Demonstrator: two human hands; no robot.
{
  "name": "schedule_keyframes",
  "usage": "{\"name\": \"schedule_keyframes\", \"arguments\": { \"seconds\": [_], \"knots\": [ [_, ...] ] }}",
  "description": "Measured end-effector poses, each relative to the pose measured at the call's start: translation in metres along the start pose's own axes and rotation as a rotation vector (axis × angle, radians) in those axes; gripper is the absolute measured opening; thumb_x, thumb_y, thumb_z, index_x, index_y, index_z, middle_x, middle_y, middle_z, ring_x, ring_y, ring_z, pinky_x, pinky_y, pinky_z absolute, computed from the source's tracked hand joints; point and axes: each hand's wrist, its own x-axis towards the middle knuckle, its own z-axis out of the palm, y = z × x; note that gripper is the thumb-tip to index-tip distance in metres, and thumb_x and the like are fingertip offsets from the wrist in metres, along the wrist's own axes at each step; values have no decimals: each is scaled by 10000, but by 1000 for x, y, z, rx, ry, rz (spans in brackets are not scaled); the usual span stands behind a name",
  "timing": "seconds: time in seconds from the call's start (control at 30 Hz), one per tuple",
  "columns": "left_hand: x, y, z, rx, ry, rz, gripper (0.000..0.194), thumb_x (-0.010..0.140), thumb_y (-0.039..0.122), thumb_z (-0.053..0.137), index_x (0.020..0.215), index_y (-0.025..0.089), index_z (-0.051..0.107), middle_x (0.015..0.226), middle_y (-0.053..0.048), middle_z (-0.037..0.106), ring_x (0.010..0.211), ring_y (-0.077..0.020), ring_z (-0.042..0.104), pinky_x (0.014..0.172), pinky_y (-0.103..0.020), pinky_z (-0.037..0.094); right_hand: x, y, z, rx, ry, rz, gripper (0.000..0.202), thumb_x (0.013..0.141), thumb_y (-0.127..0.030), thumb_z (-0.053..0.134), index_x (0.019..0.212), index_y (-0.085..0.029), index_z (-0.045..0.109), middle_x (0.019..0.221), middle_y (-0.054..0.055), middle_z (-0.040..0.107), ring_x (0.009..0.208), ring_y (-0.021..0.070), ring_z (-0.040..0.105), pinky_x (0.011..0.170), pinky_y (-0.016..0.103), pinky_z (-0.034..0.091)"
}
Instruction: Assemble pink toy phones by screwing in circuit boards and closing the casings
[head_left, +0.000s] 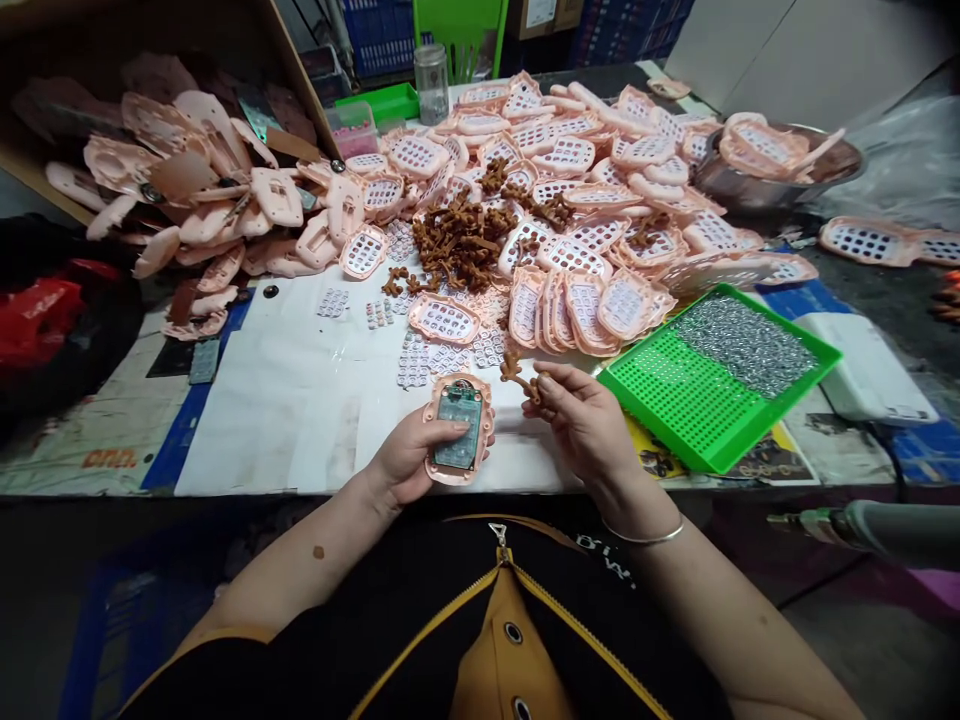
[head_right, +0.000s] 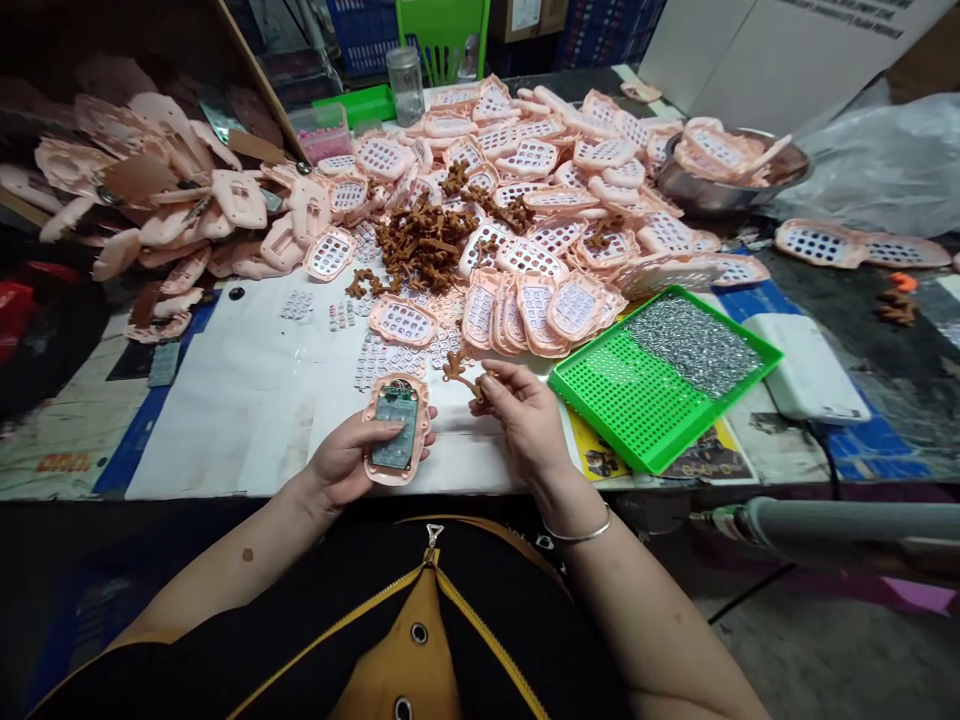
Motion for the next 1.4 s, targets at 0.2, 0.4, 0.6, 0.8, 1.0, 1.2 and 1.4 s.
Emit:
{"name": "schedule_keyframes", "arguments": {
  "seconds": [0.2,0.4,0.6,0.8,1.0,1.2,1.4],
  "knots": [
    [3,-8,3,121,-20,48,491,637,146,774,1104,117,626,839,-79,712,702,-183,674,646,-280,534,-7,0,18,53,-26,65,307,601,-354,885,833,-216,738,715,-20,685,615,86,594,619,240,502],
    [5,-11,-3,180,-86,61,474,696,153,737,1147,153,591,852,-77,705,711,-181,660,641,-287,525,-3,5,21,17,4,48,322,560,-347,902,817,-227,751,736,-25,688,611,75,557,615,234,475],
    [7,-12,-7,168,-102,25,455,693,153,743,1120,143,587,858,-83,695,714,-177,656,639,-280,520,0,14,21,-66,-3,27,342,586,-392,883,845,-231,729,740,-22,690,630,98,583,634,262,500],
    [8,-11,-8,126,-104,11,445,669,150,752,1089,132,605,861,-90,695,712,-195,664,630,-298,531,-4,13,12,-533,-53,-424,167,792,-316,733,939,-250,690,845,20,705,761,162,639,743,349,536],
    [10,-12,-12,130,-129,21,415,679,148,753,1069,128,615,864,-96,703,719,-190,666,665,-307,543,-3,20,6,-618,-120,-546,128,831,-324,703,937,-261,666,848,18,687,786,173,635,760,359,532],
    [10,-8,-15,142,-197,-37,403,661,161,754,1040,106,629,827,-101,704,689,-193,668,633,-291,533,-4,16,10,-504,-137,-338,202,807,-392,714,937,-258,638,842,12,661,734,159,621,713,337,532],
    [8,-5,-11,185,-193,-75,384,645,181,761,999,95,639,788,-101,704,667,-191,662,604,-269,507,-5,1,4,-722,-228,-476,140,805,-372,715,863,-256,662,792,35,672,750,195,612,767,397,516]
  ]
}}
